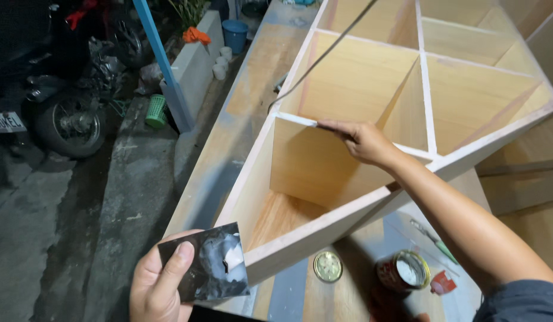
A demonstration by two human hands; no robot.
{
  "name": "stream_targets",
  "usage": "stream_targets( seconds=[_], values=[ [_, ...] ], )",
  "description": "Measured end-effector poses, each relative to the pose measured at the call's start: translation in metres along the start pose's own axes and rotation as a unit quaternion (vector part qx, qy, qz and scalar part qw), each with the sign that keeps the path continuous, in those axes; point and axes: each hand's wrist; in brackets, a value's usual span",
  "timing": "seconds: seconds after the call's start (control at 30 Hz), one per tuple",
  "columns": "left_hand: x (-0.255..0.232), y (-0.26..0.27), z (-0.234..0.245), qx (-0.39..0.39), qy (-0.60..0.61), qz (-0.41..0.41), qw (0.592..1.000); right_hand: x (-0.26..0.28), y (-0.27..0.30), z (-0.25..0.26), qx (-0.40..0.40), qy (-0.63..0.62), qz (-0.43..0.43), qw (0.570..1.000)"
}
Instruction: The person applies a white substance to the edges and joints of a wooden shelf unit using a small metal scraper.
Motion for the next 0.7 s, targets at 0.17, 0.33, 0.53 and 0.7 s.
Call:
stream_targets(
  seconds=[0.17,0.33,0.53,0.7],
  values=[
    [-0.004,-0.025,-0.005,0.048,-0.013,0.002,0.999,-0.004,-0.008,0.013,0.091,0.137,-0.089,0.982],
    [-0.008,-0.077,0.003,0.095,0.007,0.007,0.995,0.04,-0.011,0.038,0.198,0.399,-0.188,0.875],
    [-0.005,-0.154,0.013,0.198,0.025,0.017,0.98,0.081,-0.019,0.011,0.117,0.506,-0.238,0.821],
    [-0.007,-0.219,0.031,0.213,0.035,0.107,0.971,0.097,-0.048,-0.038,0.119,0.533,-0.292,0.785]
  ],
)
Point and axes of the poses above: each hand's wrist, its own y-axis away from the middle knuckle, its own z-axis out of the back of the hand, x = y × z, and after that the axes turned 14 degrees about -x, right-handed
